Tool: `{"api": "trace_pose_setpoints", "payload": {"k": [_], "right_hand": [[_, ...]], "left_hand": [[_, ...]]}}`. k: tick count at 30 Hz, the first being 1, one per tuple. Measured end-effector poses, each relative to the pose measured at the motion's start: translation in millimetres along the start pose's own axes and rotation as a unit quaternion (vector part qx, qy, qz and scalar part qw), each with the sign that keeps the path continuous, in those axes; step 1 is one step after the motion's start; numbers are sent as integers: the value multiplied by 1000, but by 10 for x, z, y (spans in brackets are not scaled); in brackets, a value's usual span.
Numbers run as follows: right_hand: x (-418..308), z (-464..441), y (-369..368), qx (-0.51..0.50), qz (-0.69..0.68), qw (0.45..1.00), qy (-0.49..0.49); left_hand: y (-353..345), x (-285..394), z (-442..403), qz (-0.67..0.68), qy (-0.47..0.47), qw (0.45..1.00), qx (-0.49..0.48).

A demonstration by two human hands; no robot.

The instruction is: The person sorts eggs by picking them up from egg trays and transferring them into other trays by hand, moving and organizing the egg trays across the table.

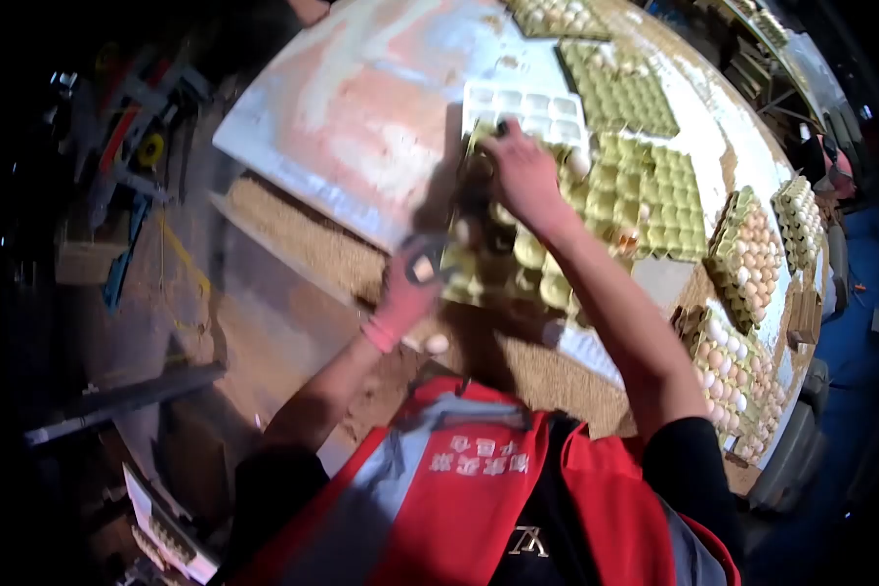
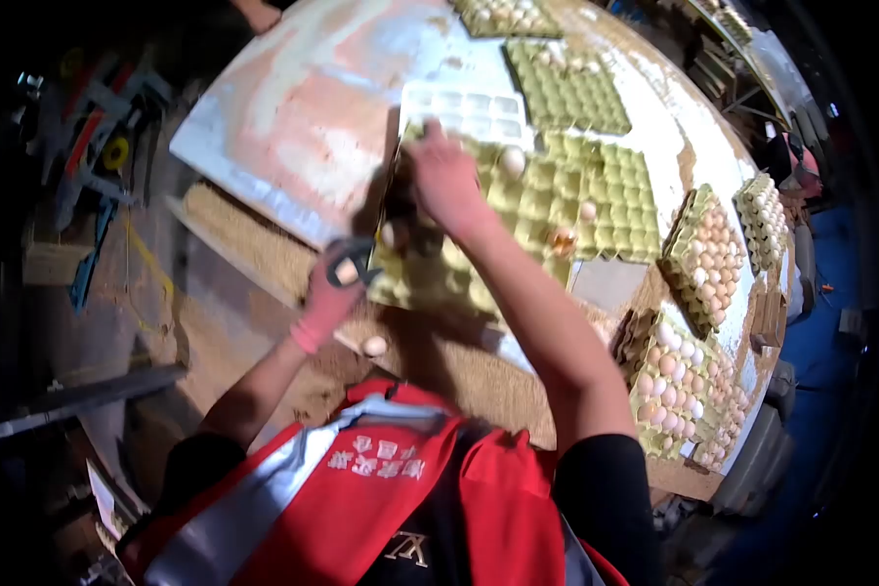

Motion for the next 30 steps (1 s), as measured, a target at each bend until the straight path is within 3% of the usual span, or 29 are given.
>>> {"api": "trace_pose_setpoints", "payload": {"k": [1, 3, 5, 7, 8, 10, 11, 12, 13, 14, 15, 16, 17, 19, 20, 21, 22, 23, 25, 27, 29, 30], "right_hand": [[-115, -86, -207, -40, 135, 990, 24], [-200, -210, -336, -98, 197, 975, 4], [-211, -275, -399, -79, 225, 971, 20], [-199, -257, -269, -122, 126, 984, 43], [-53, -268, -280, -86, 79, 993, 17], [150, -335, -99, -83, -46, 995, -10], [191, -277, -40, -105, -153, 982, -27], [368, -191, -145, -149, -378, 908, -100], [353, -89, -7, -162, -474, 858, -111], [399, 26, 82, -107, -515, 848, -62], [476, 176, 147, -48, -552, 833, -18], [538, 348, -80, -135, -694, 690, -156], [529, 655, -69, -133, -700, 677, -185], [554, 1242, -61, -123, -712, 647, -244], [488, 1563, 77, -108, -702, 660, -244], [444, 1735, 29, -135, -691, 695, -145], [547, 2151, -136, -90, -719, 636, -266], [492, 2370, 75, -95, -738, 630, -219], [654, 2994, 339, -50, -729, 644, -228], [983, 3759, 390, 44, -758, 586, -284], [1376, 4713, 448, 187, -773, 514, -323], [1542, 5182, 432, 249, -758, 478, -366]], "left_hand": [[151, -92, 62, 33, 17, 998, 47], [473, -558, 309, 65, 123, 985, 105], [645, -805, 748, -129, 138, 982, 32], [622, -1484, 1444, -108, 177, 978, 26], [559, -1726, 1674, -50, 265, 963, 18], [491, -1705, 1276, 126, 349, 921, 117], [490, -1395, 1069, 118, 274, 947, 115], [489, -1011, 862, 111, 197, 967, 113], [482, -206, 446, 28, 67, 994, 79], [354, 238, 165, -121, -29, 992, 24], [119, 409, -22, -245, -56, 965, -69], [-87, 370, -181, -328, -126, 929, -120], [-363, 310, -271, -395, -206, 879, -172], [-467, 300, -332, -351, -327, 862, -165], [-513, 380, -391, -300, -300, 882, -205], [-608, 416, -441, -290, -246, 885, -268], [-642, 422, -481, -316, -204, 882, -284], [-657, 348, -505, -333, -184, 878, -290], [-668, 373, -449, -355, -281, 863, -224], [-559, 291, -449, -358, -318, 865, -154], [-732, 390, -551, -377, -39, 882, -279], [-728, 372, -532, -350, -185, 879, -264]]}}
Point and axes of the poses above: each hand's wrist, its own z-axis away from the middle knuckle, its own y-axis out of the back of the hand, x = y × z, the point moved 9 cm from there along -z, towards the middle knuckle
